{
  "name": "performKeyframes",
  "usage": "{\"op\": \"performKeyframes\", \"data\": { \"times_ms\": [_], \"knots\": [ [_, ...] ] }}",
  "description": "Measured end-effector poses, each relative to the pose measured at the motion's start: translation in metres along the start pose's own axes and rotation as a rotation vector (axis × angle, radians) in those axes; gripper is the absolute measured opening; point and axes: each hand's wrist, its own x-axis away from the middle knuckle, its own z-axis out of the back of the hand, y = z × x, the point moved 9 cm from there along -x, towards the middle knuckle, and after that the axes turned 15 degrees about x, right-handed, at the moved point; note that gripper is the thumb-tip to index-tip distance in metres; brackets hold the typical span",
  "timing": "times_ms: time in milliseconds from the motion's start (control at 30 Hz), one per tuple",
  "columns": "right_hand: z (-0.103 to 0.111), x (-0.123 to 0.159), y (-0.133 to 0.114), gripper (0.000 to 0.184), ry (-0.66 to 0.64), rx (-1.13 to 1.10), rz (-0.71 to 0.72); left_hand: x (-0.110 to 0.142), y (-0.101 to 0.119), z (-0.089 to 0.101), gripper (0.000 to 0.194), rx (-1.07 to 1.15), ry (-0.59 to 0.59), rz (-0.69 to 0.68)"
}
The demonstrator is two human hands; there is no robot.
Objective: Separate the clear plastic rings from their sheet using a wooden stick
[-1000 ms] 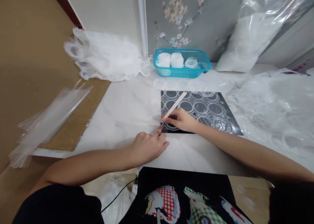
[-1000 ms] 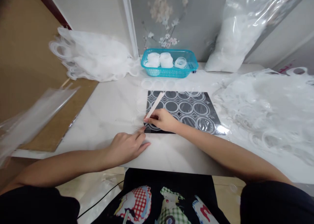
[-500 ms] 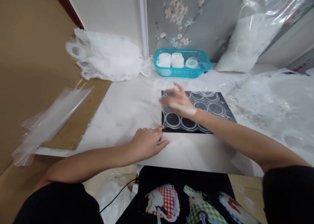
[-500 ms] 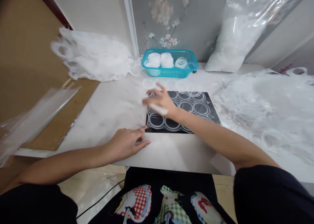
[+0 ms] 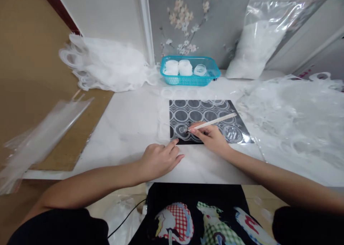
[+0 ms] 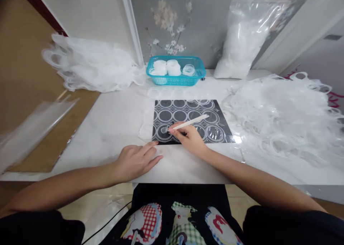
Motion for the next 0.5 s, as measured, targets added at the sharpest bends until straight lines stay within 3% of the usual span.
{"op": "performKeyframes", "data": {
  "times_ms": [133, 500],
  "knots": [
    [-0.005, -0.001, -0.003, 0.028, -0.012, -0.023, 0.044, 0.000, 0.007, 0.001, 0.032, -0.032, 0.028, -0.056],
    [-0.014, 0.000, 0.000, 0.021, -0.035, 0.091, 0.082, -0.006, -0.006, -0.028, 0.052, 0.051, -0.215, 0.066]
  ]
}}
